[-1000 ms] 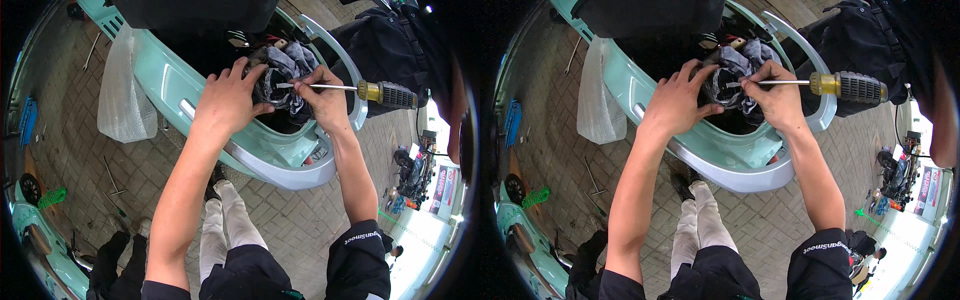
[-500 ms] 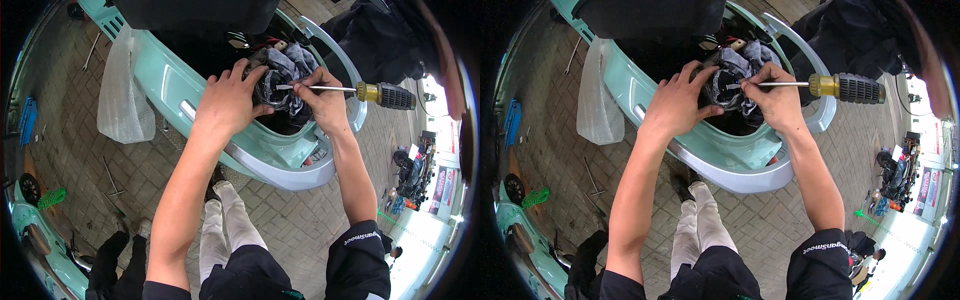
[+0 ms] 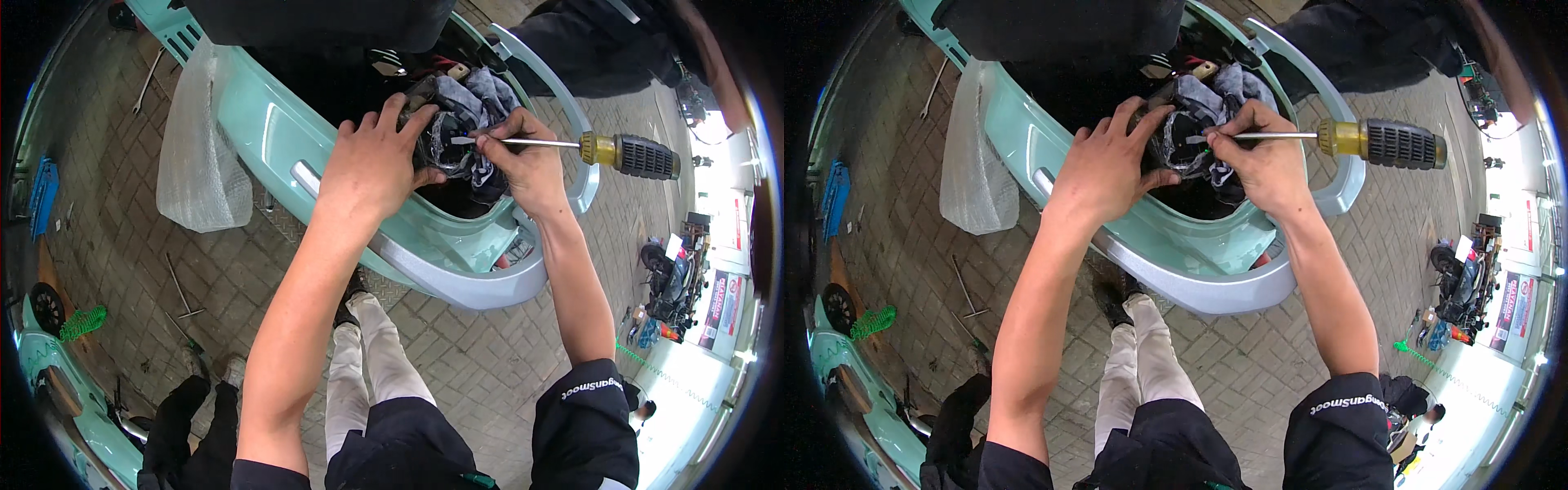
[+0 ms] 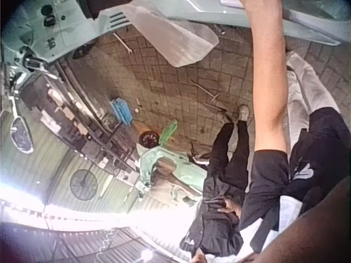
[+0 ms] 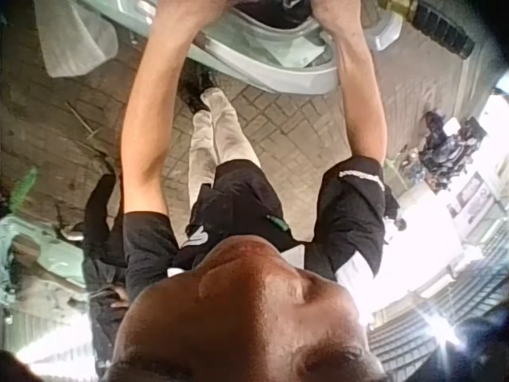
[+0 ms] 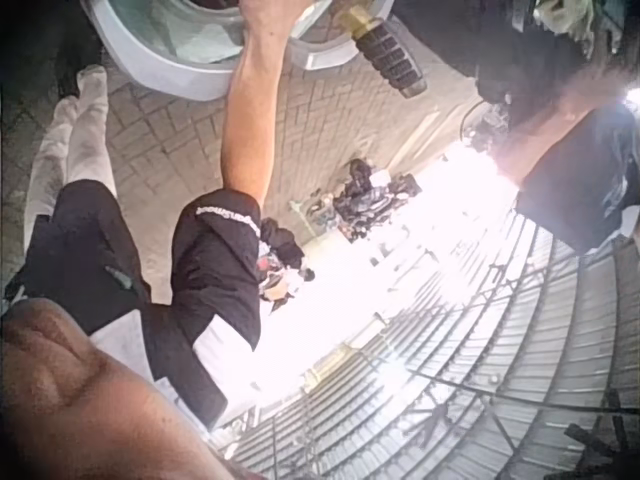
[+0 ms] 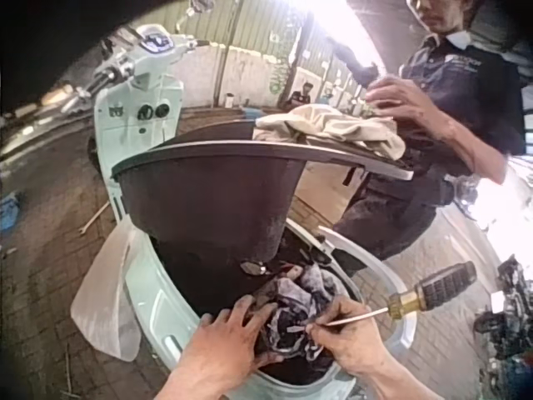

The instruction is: The person works on the internal components under the seat of a scooter, using a screwdriver to loosen screws and handling various wires and small plastic parts.

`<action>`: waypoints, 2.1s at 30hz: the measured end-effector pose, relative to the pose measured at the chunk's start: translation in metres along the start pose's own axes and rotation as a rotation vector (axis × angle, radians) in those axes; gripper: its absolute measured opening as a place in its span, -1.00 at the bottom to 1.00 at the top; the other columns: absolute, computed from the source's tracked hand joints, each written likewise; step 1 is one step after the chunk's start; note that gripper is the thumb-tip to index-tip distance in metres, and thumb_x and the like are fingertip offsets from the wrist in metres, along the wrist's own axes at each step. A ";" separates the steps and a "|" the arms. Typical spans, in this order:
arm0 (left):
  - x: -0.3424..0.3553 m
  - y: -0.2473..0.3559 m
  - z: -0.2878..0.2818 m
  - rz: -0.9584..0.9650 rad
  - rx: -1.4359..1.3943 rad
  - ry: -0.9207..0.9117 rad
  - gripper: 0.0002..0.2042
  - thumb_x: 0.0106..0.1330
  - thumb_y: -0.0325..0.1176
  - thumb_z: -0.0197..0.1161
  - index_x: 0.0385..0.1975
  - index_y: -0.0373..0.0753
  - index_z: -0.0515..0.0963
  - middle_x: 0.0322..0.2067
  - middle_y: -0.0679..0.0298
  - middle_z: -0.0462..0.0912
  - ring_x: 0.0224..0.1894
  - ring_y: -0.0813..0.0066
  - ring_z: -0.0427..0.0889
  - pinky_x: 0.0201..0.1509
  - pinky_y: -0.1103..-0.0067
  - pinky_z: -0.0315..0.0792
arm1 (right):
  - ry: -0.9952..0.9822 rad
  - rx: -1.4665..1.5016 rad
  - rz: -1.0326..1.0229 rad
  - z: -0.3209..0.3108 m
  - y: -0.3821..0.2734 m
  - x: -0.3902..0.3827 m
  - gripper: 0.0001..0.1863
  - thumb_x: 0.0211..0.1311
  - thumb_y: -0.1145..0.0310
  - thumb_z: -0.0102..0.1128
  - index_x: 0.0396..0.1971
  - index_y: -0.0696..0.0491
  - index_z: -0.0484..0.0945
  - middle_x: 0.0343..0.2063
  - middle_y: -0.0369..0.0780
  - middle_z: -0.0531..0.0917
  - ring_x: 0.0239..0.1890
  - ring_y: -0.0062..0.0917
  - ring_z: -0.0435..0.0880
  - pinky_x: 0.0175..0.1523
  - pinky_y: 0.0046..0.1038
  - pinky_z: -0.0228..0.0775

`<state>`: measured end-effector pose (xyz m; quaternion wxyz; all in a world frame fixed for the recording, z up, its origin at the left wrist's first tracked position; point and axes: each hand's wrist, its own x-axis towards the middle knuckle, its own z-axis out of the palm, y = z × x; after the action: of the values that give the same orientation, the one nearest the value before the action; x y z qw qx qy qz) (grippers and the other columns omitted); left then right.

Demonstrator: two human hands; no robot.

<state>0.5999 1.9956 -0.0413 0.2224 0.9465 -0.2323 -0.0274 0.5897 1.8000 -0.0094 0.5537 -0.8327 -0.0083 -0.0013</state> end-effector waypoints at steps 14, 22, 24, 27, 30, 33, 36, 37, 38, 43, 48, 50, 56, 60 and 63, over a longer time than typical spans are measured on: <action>0.002 -0.001 -0.004 -0.003 -0.003 -0.031 -0.28 0.03 0.13 0.19 0.20 0.01 0.17 0.17 0.13 0.21 0.11 0.12 0.35 0.07 0.22 0.28 | 0.190 0.154 0.036 -0.004 -0.009 -0.007 -0.78 -0.02 0.57 0.23 -0.42 0.14 0.36 -0.51 -0.28 0.53 -0.41 -0.64 0.55 -0.33 -0.65 0.35; 0.004 0.005 -0.014 -0.031 -0.057 -0.052 -0.24 -0.01 0.06 0.29 0.21 -0.03 0.17 0.19 0.11 0.17 0.16 0.04 0.28 0.16 0.18 0.20 | 0.351 0.588 -0.260 -0.016 -0.008 -0.010 -0.89 -0.02 0.58 -0.08 -0.43 0.13 0.30 -0.52 -0.20 0.45 -0.36 -0.38 0.58 -0.18 -0.44 0.41; -0.003 0.004 -0.016 -0.036 -0.142 0.043 -0.23 -0.06 -0.08 0.37 0.21 -0.04 0.17 0.18 0.08 0.17 0.17 0.01 0.25 0.20 0.19 0.14 | 0.329 0.409 -0.274 -0.011 -0.017 -0.018 -0.97 0.05 0.51 -0.12 -0.48 0.14 0.29 -0.55 -0.22 0.42 -0.43 -0.47 0.52 -0.18 -0.43 0.42; -0.018 0.003 -0.025 0.003 -0.325 0.405 -0.41 -0.03 -0.22 0.34 0.06 -0.16 0.33 0.05 0.07 0.31 0.10 0.06 0.31 0.13 0.27 0.20 | 0.307 0.253 -0.187 -0.009 -0.005 -0.044 -0.91 0.13 0.57 -0.20 -0.53 0.14 0.30 -0.58 -0.23 0.41 -0.51 -0.51 0.49 -0.32 -0.50 0.43; -0.074 -0.014 -0.015 -0.132 -0.416 0.624 -0.60 -0.04 -0.29 0.31 -0.14 -0.18 0.45 -0.14 0.11 0.44 -0.06 0.13 0.41 0.03 0.34 0.25 | 0.176 0.328 -0.181 0.003 -0.026 -0.096 -0.88 0.07 0.65 -0.27 -0.53 0.15 0.28 -0.59 -0.23 0.41 -0.62 -0.60 0.39 -0.51 -0.57 0.28; -0.178 -0.047 0.014 -0.337 -0.429 0.525 -0.66 0.00 -0.29 0.29 -0.22 -0.26 0.46 -0.18 0.04 0.46 -0.10 0.04 0.42 0.01 0.30 0.29 | 0.095 0.386 0.006 0.013 -0.054 -0.143 -0.87 0.00 0.63 -0.26 -0.53 0.14 0.32 -0.59 -0.26 0.39 -0.56 -0.62 0.39 -0.42 -0.59 0.29; -0.328 -0.076 0.053 -0.821 -0.286 0.242 -0.58 -0.01 -0.24 0.27 -0.13 -0.29 0.47 -0.06 -0.01 0.45 0.07 0.04 0.36 0.18 0.31 0.22 | -0.097 0.329 0.097 0.033 -0.091 -0.160 -0.79 -0.06 0.64 -0.25 -0.40 0.18 0.36 -0.56 -0.27 0.41 -0.52 -0.62 0.42 -0.40 -0.60 0.32; -0.366 -0.079 0.056 -0.953 -0.328 0.146 -0.57 -0.02 -0.25 0.27 -0.12 -0.30 0.46 -0.05 -0.03 0.43 0.06 0.05 0.36 0.16 0.33 0.24 | -0.195 0.248 0.054 0.038 -0.088 -0.160 -0.73 -0.02 0.63 -0.21 -0.27 0.20 0.38 -0.55 -0.29 0.40 -0.51 -0.64 0.43 -0.39 -0.60 0.34; -0.408 -0.080 0.067 -1.144 -0.324 0.146 -0.56 -0.03 -0.24 0.28 -0.13 -0.31 0.46 -0.06 -0.03 0.44 0.05 0.05 0.37 0.15 0.36 0.27 | -0.250 0.264 0.072 0.051 -0.102 -0.156 -0.67 0.02 0.60 -0.17 -0.15 0.19 0.38 -0.59 -0.31 0.41 -0.54 -0.68 0.42 -0.39 -0.62 0.34; -0.524 -0.062 0.091 -1.817 -0.371 0.185 -0.54 -0.02 -0.21 0.30 -0.14 -0.33 0.46 -0.12 0.02 0.50 0.02 0.09 0.41 0.12 0.36 0.29 | -0.589 0.201 0.245 0.122 -0.127 -0.099 -0.62 0.13 0.42 -0.17 -0.03 0.18 0.36 -0.63 -0.34 0.43 -0.65 -0.76 0.29 -0.52 -0.69 0.16; -0.540 -0.079 0.148 -1.868 -0.755 0.283 -0.52 0.00 -0.19 0.31 -0.09 -0.33 0.45 -0.13 0.03 0.54 -0.03 0.13 0.48 0.09 0.38 0.34 | -0.700 0.225 0.267 0.245 -0.135 -0.001 -0.61 0.17 0.36 -0.18 -0.01 0.18 0.38 -0.62 -0.34 0.47 -0.66 -0.77 0.27 -0.56 -0.68 0.11; -0.535 -0.092 0.177 -1.900 -0.817 0.264 -0.51 0.01 -0.19 0.30 -0.09 -0.33 0.45 -0.12 0.03 0.54 -0.07 0.17 0.52 0.06 0.40 0.35 | -0.735 0.195 0.266 0.312 -0.131 0.049 -0.62 0.17 0.39 -0.18 -0.03 0.17 0.40 -0.61 -0.32 0.49 -0.65 -0.77 0.29 -0.56 -0.68 0.14; -0.490 -0.182 0.201 -1.851 -1.114 0.329 -0.55 0.09 -0.35 0.20 0.01 -0.31 0.33 -0.17 0.09 0.55 -0.11 0.28 0.53 -0.02 0.43 0.39 | -0.671 -0.452 -0.128 0.536 -0.079 0.239 -0.71 0.12 0.44 -0.14 -0.23 0.21 0.52 -0.59 -0.21 0.57 -0.59 -0.55 0.48 -0.44 -0.51 0.32; -0.459 -0.262 0.149 -1.980 -1.333 0.522 -0.59 0.10 -0.41 0.17 -0.02 -0.27 0.31 -0.32 0.18 0.57 -0.35 0.45 0.53 -0.25 0.57 0.41 | -0.432 -0.842 -0.114 0.592 0.009 0.370 -0.69 0.15 0.35 -0.07 -0.20 0.22 0.51 -0.38 0.03 0.62 -0.26 -0.15 0.61 -0.17 -0.25 0.39; -0.485 -0.264 0.172 -2.007 -1.313 0.597 -0.62 0.10 -0.45 0.15 -0.05 -0.26 0.31 -0.41 0.21 0.58 -0.47 0.53 0.53 -0.37 0.63 0.40 | -0.322 -1.081 -0.072 0.635 0.036 0.422 -0.67 0.16 0.29 -0.06 -0.18 0.20 0.50 -0.32 0.07 0.60 -0.18 -0.07 0.56 -0.11 -0.19 0.39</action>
<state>0.2537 2.3538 -0.3357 0.5800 0.3840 0.7139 -0.0804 1.0079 2.3768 -0.2837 0.0399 -0.9867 -0.1192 0.1026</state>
